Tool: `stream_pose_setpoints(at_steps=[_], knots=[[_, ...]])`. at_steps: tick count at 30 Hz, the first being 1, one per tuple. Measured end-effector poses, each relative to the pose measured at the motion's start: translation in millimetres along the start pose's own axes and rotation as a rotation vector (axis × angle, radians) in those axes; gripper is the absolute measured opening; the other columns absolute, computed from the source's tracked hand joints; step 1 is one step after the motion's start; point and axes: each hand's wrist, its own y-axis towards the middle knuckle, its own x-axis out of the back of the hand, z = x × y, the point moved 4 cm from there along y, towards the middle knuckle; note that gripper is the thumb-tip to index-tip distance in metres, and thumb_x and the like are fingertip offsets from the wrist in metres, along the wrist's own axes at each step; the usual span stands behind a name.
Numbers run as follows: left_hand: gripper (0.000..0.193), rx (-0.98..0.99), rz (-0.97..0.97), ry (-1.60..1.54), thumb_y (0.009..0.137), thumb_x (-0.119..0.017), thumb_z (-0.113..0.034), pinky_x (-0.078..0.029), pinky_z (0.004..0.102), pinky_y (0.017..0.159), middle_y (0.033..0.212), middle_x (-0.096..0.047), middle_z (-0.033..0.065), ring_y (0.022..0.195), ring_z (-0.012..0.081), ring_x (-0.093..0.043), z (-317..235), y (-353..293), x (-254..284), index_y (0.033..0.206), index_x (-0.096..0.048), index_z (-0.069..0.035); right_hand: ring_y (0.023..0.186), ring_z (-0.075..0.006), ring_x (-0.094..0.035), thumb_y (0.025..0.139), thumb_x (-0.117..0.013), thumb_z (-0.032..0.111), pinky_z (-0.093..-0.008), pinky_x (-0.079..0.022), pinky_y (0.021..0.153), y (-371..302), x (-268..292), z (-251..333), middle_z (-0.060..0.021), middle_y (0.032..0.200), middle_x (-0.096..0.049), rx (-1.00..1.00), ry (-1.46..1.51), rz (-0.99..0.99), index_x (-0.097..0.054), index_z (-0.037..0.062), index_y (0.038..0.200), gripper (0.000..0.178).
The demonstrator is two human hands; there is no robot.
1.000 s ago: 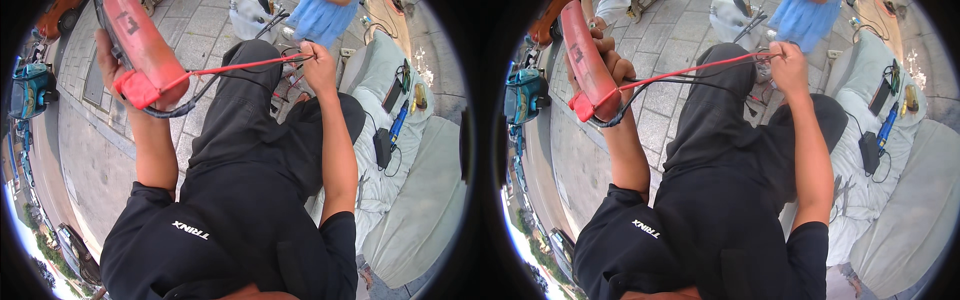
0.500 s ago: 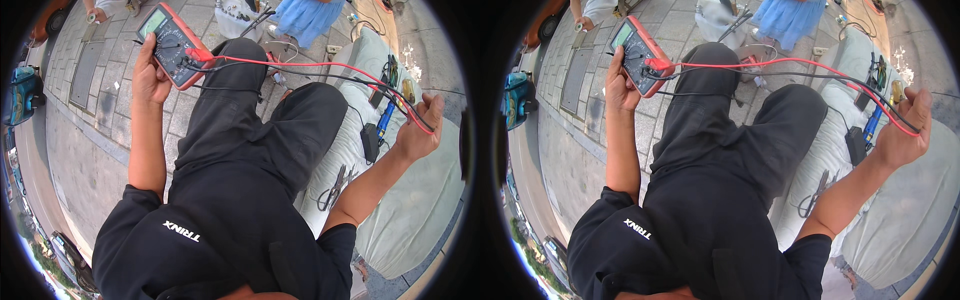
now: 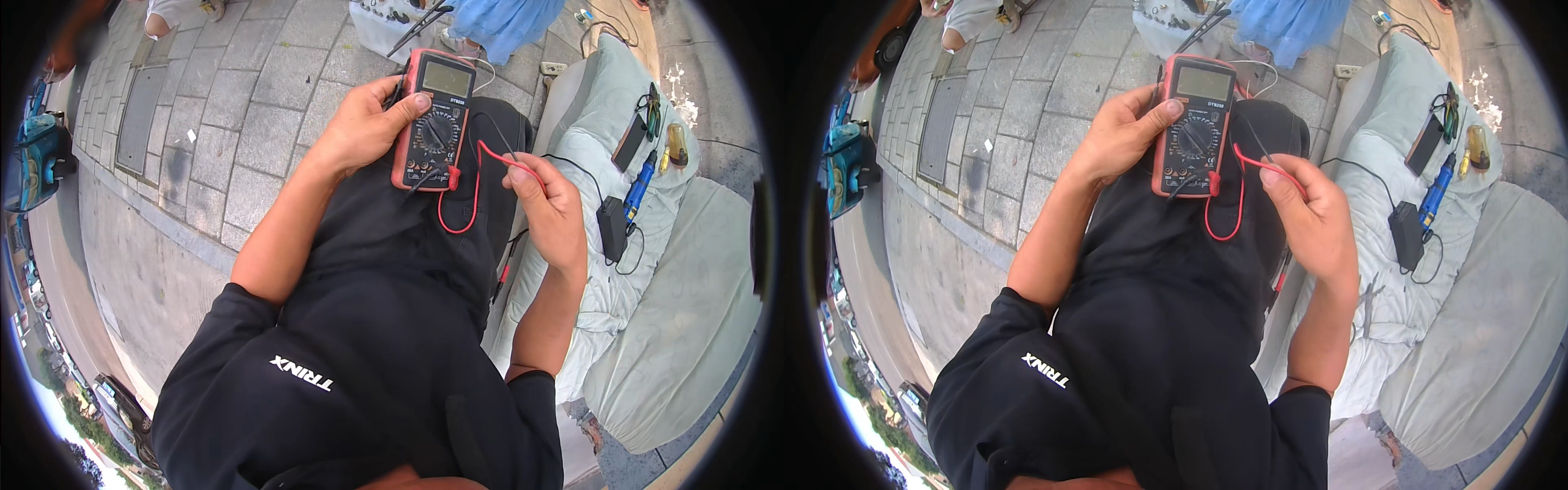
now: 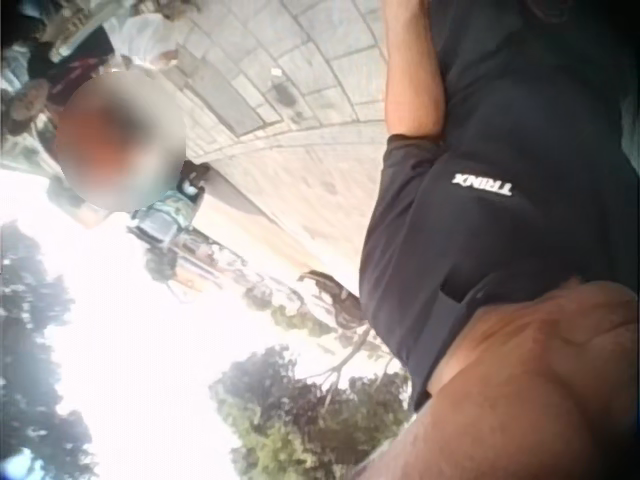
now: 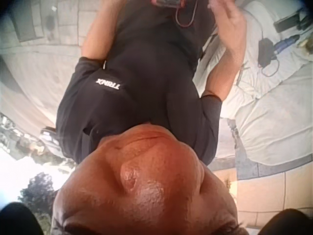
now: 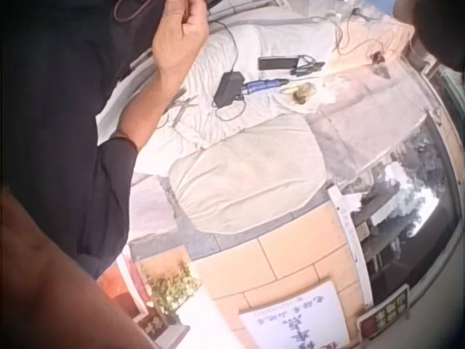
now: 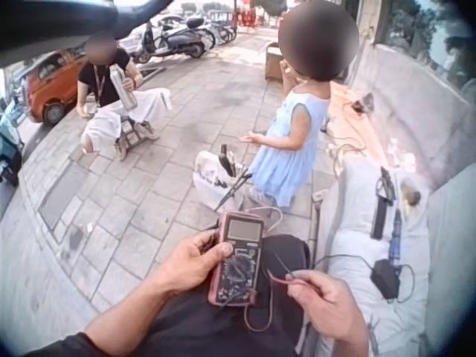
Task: The person uses a multimeter to test a power adapter plug, then opens the adapter casing with a screwdriver to inspect the internal components. They strip a wire and continue testing connections inside the adapter.
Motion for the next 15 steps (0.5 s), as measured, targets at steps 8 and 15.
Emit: stream_pose_setpoints(at_steps=[8, 15], knots=[[0.041, 0.061, -0.127, -0.205, 0.105, -0.070, -0.014, -0.050, 0.0239, 0.079, 0.110, -0.072, 0.0034, 0.089, 0.0073, -0.061, -12.8, -18.4, 15.3, 0.140, -0.061, 0.004, 0.087, -0.0091, -0.066, 0.105, -0.069, 0.017, -0.0286, -0.054, 0.080, 66.7, -66.8, -18.5, -0.0015, 0.098, -0.075, -0.030, 0.156, 0.144, -0.073, -0.0066, 0.118, 0.027], [0.039, 0.120, -0.238, -0.294, 0.102, -0.068, -0.013, -0.036, 0.0175, 0.057, 0.097, -0.070, -0.0033, 0.068, 0.0003, -0.051, -8.9, -14.2, 14.0, 0.139, -0.063, 0.000, 0.076, -0.0035, -0.058, 0.104, -0.070, 0.014, -0.0232, -0.048, 0.068, 73.3, -74.4, -26.7, 0.0006, 0.088, -0.070, -0.111, 0.280, 0.119, -0.073, -0.0056, 0.111, 0.021]])
